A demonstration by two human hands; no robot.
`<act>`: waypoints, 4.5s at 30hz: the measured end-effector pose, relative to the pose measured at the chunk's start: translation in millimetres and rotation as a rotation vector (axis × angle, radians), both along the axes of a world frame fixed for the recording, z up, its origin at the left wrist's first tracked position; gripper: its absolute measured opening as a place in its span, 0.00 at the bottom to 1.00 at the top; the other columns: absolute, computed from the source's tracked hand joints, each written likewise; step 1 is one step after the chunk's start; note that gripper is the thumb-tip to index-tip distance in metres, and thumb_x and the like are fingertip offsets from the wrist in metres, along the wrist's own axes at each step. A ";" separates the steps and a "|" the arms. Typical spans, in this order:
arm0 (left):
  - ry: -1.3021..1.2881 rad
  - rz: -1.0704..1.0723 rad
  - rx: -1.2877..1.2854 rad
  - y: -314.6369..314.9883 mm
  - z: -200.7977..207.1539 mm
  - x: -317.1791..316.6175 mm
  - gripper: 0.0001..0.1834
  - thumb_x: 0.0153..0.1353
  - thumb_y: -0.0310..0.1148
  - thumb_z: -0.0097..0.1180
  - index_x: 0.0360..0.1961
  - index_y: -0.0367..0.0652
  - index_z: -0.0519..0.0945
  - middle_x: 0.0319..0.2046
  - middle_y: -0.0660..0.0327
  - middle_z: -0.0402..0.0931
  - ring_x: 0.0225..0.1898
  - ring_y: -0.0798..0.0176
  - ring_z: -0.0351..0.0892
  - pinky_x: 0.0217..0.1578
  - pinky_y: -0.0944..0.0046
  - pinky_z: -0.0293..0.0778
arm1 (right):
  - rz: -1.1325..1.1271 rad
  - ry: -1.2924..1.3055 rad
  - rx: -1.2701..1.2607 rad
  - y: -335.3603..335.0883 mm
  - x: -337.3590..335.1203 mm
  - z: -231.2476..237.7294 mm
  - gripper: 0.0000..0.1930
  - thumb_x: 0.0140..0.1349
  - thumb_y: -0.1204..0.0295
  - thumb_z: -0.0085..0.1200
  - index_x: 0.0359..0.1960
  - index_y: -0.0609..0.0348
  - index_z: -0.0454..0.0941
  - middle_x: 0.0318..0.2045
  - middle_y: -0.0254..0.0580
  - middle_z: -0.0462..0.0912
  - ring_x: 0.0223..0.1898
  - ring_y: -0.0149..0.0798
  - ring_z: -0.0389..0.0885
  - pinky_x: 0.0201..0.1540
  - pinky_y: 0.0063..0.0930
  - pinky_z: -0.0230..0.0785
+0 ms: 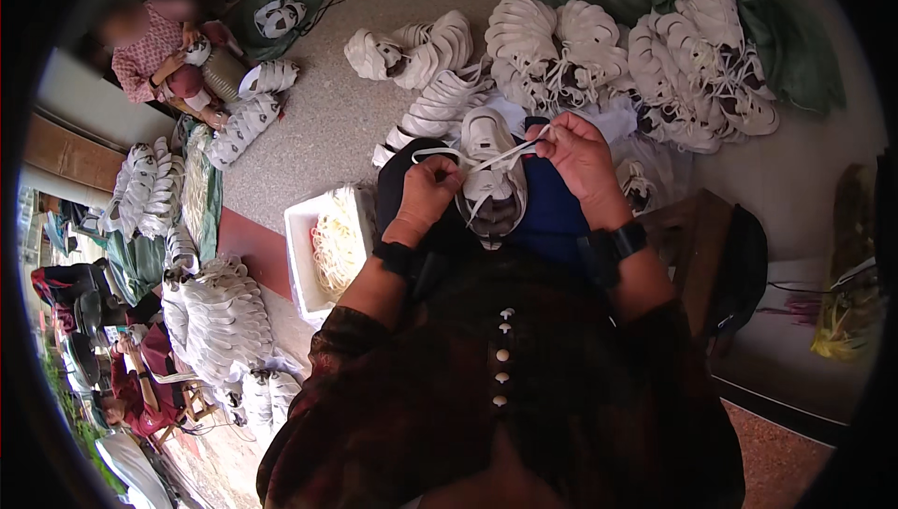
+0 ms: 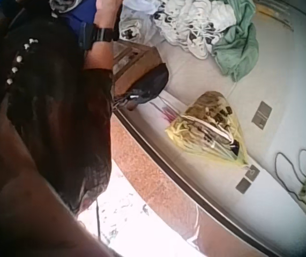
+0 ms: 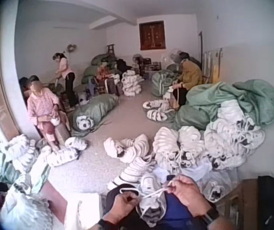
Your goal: The recorder is lacing white athletic shoes while sitting on the floor in a workshop.
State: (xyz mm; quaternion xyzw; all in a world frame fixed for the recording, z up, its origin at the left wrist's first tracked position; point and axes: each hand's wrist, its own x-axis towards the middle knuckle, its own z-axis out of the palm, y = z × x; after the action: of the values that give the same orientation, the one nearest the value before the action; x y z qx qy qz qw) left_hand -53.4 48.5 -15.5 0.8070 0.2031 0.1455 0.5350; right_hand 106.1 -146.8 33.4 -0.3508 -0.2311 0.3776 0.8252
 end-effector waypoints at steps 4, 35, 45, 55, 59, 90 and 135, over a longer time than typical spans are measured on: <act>-0.143 -0.171 0.405 -22.3 29.9 11.9 0.07 0.46 0.30 0.61 0.24 0.39 0.78 0.23 0.57 0.76 0.26 0.60 0.77 0.29 0.64 0.72 | -0.023 0.019 -0.036 -4.0 -1.2 -9.8 0.04 0.61 0.77 0.45 0.33 0.64 0.71 0.32 0.50 0.79 0.30 0.35 0.76 0.37 0.25 0.69; 0.411 -0.436 1.029 -49.7 46.2 48.3 0.08 0.49 0.31 0.53 0.28 0.43 0.82 0.29 0.53 0.80 0.33 0.55 0.81 0.32 0.59 0.77 | -0.146 -1.727 -0.918 -6.6 -47.3 1.0 0.02 0.43 0.77 0.51 0.18 0.58 0.76 0.19 0.47 0.75 0.27 0.48 0.77 0.29 0.41 0.69; 0.342 -0.307 0.743 -36.3 31.0 64.3 0.10 0.49 0.33 0.51 0.27 0.39 0.80 0.28 0.45 0.77 0.32 0.44 0.78 0.36 0.53 0.74 | -0.411 -1.855 -0.877 -15.9 -33.5 -5.6 0.03 0.43 0.75 0.50 0.16 0.58 0.75 0.17 0.42 0.72 0.31 0.42 0.73 0.32 0.35 0.64; 0.351 -0.394 1.036 -32.0 57.4 48.7 0.07 0.49 0.30 0.51 0.26 0.40 0.79 0.28 0.49 0.79 0.31 0.50 0.80 0.32 0.55 0.76 | -0.402 -1.837 -0.901 -34.5 -10.9 -21.0 0.04 0.45 0.78 0.48 0.23 0.56 0.74 0.14 0.40 0.72 0.24 0.43 0.74 0.33 0.34 0.62; 0.599 -0.366 1.082 -9.7 81.4 21.2 0.08 0.47 0.27 0.53 0.29 0.40 0.81 0.30 0.50 0.79 0.34 0.51 0.81 0.35 0.57 0.77 | -0.472 -1.733 -1.067 -63.1 9.4 -27.3 0.05 0.43 0.80 0.48 0.23 0.57 0.71 0.15 0.46 0.72 0.22 0.50 0.74 0.31 0.40 0.64; 0.172 -0.070 -0.467 49.9 16.7 -76.9 0.05 0.52 0.28 0.61 0.27 0.37 0.79 0.19 0.64 0.76 0.21 0.74 0.71 0.24 0.75 0.66 | -0.177 -0.532 -0.723 8.0 -22.0 -54.3 0.09 0.50 0.78 0.56 0.15 0.63 0.71 0.14 0.38 0.76 0.16 0.26 0.72 0.19 0.19 0.64; 0.170 -0.278 0.786 -47.7 2.7 36.2 0.07 0.41 0.32 0.54 0.21 0.40 0.79 0.21 0.49 0.77 0.26 0.48 0.79 0.26 0.52 0.74 | -0.457 -1.447 -0.888 15.9 -63.9 -48.1 0.04 0.48 0.76 0.50 0.18 0.62 0.72 0.17 0.53 0.74 0.22 0.55 0.75 0.27 0.46 0.67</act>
State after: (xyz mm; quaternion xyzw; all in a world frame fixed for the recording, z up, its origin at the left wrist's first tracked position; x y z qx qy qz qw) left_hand -17.2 0.8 -12.8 0.9784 0.0648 0.0713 0.1828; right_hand 42.2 -130.8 -14.7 -0.8303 -0.4533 -0.0569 0.3192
